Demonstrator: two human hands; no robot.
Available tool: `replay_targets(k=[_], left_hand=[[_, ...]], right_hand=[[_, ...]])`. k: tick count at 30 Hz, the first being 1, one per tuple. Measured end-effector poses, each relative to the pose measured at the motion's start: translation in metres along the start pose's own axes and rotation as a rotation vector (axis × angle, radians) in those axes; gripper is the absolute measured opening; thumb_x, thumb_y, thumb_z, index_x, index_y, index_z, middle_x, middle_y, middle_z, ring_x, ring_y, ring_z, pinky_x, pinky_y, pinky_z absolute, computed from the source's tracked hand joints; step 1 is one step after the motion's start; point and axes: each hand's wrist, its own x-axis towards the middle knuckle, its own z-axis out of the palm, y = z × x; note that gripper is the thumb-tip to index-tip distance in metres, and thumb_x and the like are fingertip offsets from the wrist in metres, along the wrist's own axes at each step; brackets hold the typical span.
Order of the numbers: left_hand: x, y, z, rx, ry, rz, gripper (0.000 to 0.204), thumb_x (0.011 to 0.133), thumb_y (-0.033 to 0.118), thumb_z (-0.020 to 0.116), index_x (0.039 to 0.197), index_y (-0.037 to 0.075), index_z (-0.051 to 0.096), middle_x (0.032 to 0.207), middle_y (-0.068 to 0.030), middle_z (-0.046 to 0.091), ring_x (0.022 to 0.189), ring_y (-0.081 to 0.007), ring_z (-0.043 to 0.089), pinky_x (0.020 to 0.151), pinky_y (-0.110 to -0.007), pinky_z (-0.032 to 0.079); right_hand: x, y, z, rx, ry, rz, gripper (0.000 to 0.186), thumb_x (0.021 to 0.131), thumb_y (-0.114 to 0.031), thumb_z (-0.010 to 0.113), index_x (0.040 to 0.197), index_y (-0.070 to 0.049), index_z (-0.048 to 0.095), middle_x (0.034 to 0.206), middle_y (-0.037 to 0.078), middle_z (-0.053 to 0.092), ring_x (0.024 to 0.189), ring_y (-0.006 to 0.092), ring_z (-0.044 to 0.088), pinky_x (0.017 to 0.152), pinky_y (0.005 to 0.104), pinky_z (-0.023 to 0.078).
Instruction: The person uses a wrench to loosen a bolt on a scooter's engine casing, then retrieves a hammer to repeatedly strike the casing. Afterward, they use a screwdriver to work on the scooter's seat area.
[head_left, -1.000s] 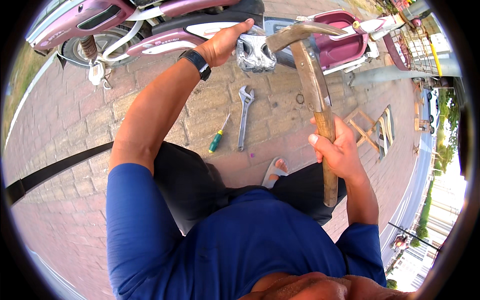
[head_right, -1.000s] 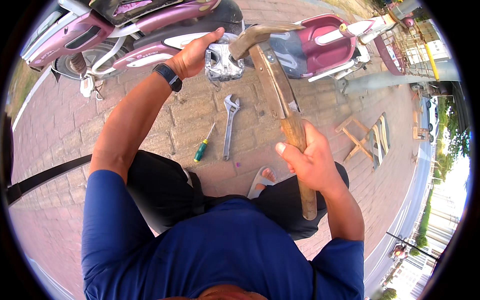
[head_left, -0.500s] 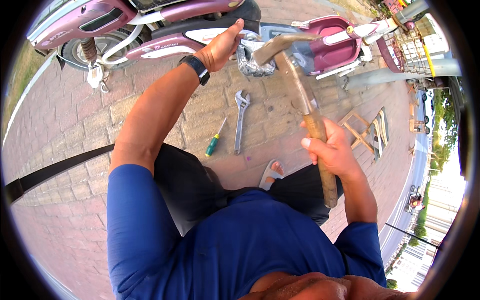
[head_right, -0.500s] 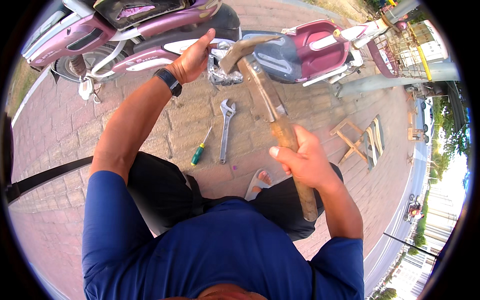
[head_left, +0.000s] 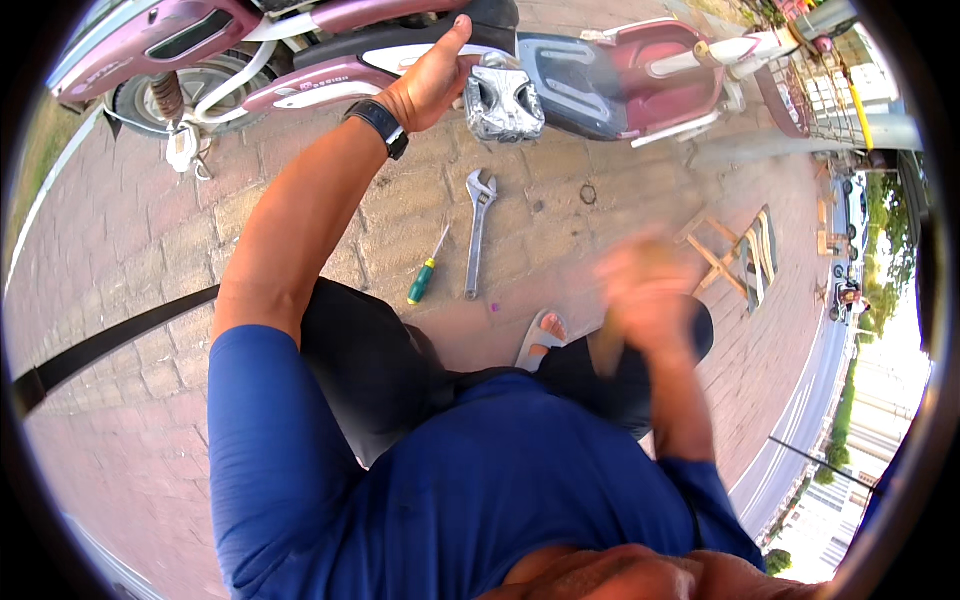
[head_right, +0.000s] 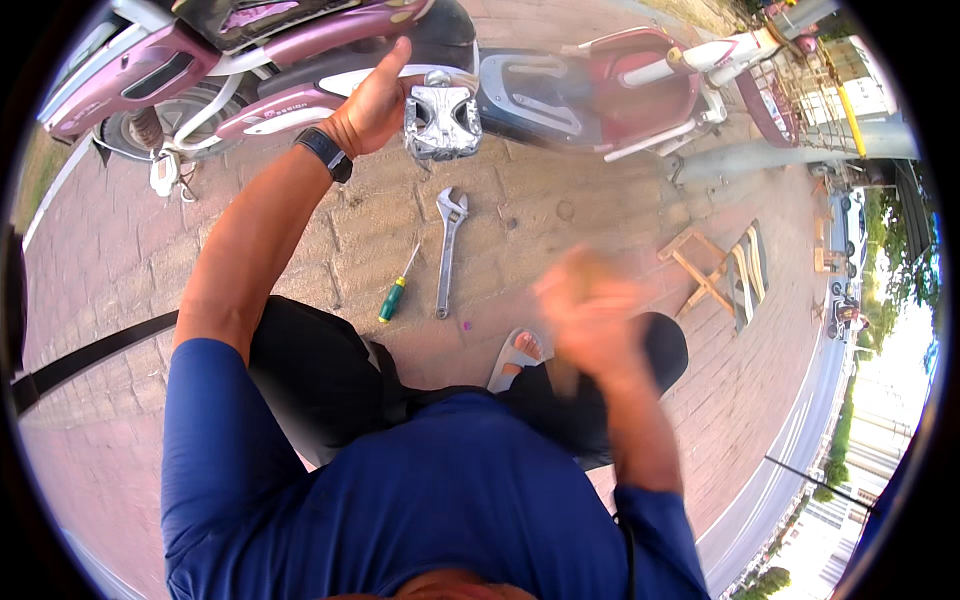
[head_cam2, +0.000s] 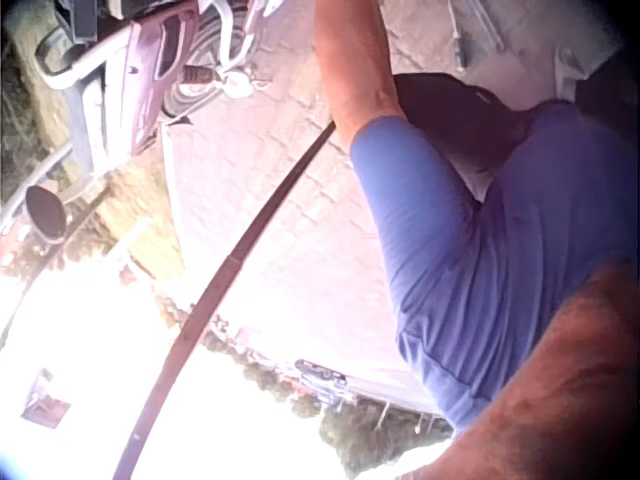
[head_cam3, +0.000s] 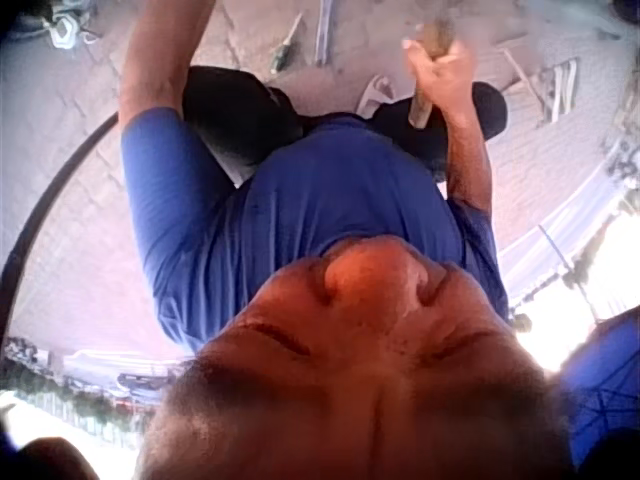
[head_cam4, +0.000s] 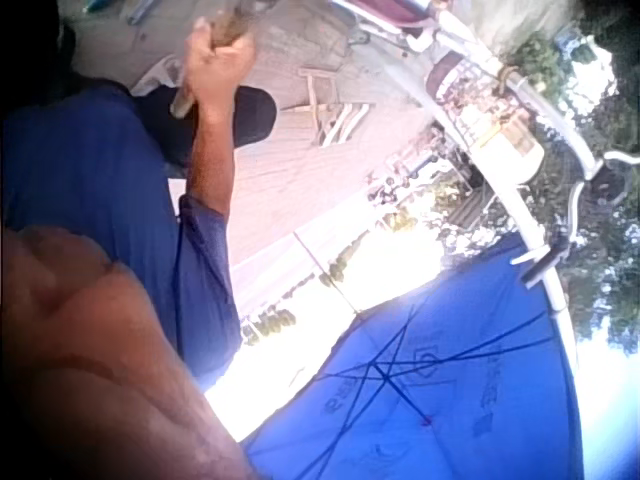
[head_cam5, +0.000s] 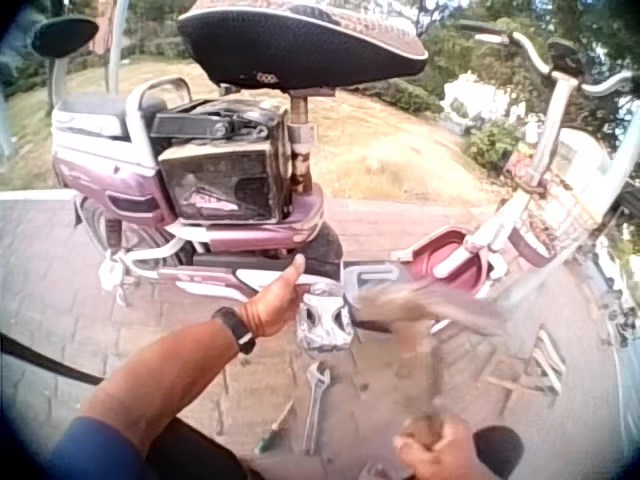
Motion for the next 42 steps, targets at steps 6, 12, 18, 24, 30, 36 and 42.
replay_targets(k=[6, 12, 18, 24, 30, 36, 42], left_hand=[[-0.013, -0.027, -0.089, -0.204, -0.269, 0.136, 0.106, 0.092, 0.086, 0.033, 0.124, -0.010, 0.066, 0.130, -0.0282, 0.065, 0.129, -0.0365, 0.059, 0.118, -0.051, 0.039], [0.005, -0.006, -0.012, 0.024, -0.222, 0.142, 0.094, 0.102, 0.076, 0.023, 0.125, -0.004, 0.066, 0.122, -0.0168, 0.070, 0.123, -0.0266, 0.062, 0.114, -0.040, 0.040], [0.014, -0.009, -0.001, 0.127, -0.167, 0.119, 0.087, 0.106, 0.068, 0.020, 0.129, -0.003, 0.064, 0.123, -0.0128, 0.070, 0.123, -0.0218, 0.059, 0.113, -0.037, 0.035], [0.018, -0.014, 0.013, -0.062, 0.086, 0.063, 0.087, 0.105, 0.068, 0.032, 0.144, -0.008, 0.050, 0.145, -0.0176, 0.057, 0.133, -0.0238, 0.052, 0.119, -0.037, 0.032], [0.027, -0.019, -0.002, 0.140, -0.071, 0.107, 0.067, 0.109, 0.059, 0.037, 0.144, 0.003, 0.053, 0.147, -0.0105, 0.055, 0.140, -0.0174, 0.045, 0.124, -0.036, 0.024], [0.014, -0.013, 0.013, 0.099, 0.007, 0.161, 0.070, 0.110, 0.058, 0.031, 0.140, 0.000, 0.057, 0.140, -0.0112, 0.060, 0.130, -0.0212, 0.053, 0.116, -0.035, 0.033], [0.013, -0.012, 0.002, 0.192, -0.119, 0.114, 0.067, 0.110, 0.057, 0.031, 0.132, 0.003, 0.063, 0.127, -0.0063, 0.067, 0.121, -0.0170, 0.056, 0.111, -0.033, 0.036]], right_hand=[[-0.016, 0.022, -0.004, 0.097, 0.030, 0.125, 0.024, 0.093, -0.005, 0.070, 0.111, 0.002, 0.056, 0.070, 0.002, 0.057, 0.051, 0.0098, 0.053, 0.051, 0.0286, 0.047], [-0.017, 0.007, -0.004, 0.196, 0.167, -0.068, 0.030, 0.090, -0.002, 0.072, 0.115, 0.004, 0.058, 0.077, 0.004, 0.062, 0.059, 0.0093, 0.058, 0.056, 0.0260, 0.049], [-0.004, 0.004, 0.015, 0.086, 0.053, -0.064, 0.036, 0.090, -0.007, 0.073, 0.120, 0.004, 0.058, 0.086, 0.005, 0.064, 0.067, 0.0078, 0.059, 0.060, 0.0262, 0.050], [0.008, -0.002, 0.030, -0.031, -0.091, -0.004, 0.037, 0.090, -0.012, 0.073, 0.122, 0.002, 0.060, 0.085, 0.002, 0.062, 0.073, 0.0090, 0.060, 0.056, 0.0301, 0.053], [0.002, -0.005, 0.029, -0.053, -0.099, -0.041, 0.034, 0.090, -0.009, 0.073, 0.120, 0.002, 0.061, 0.088, 0.002, 0.064, 0.079, 0.0083, 0.060, 0.062, 0.0290, 0.053], [-0.003, -0.029, 0.011, -0.139, 0.069, -0.292, 0.029, 0.090, -0.007, 0.074, 0.115, 0.002, 0.061, 0.088, 0.003, 0.067, 0.079, 0.0075, 0.059, 0.071, 0.0271, 0.051], [0.005, -0.003, 0.013, -0.160, 0.001, -0.083, 0.028, 0.090, -0.007, 0.073, 0.114, 0.002, 0.060, 0.081, 0.001, 0.062, 0.071, 0.0068, 0.055, 0.064, 0.0267, 0.048]])
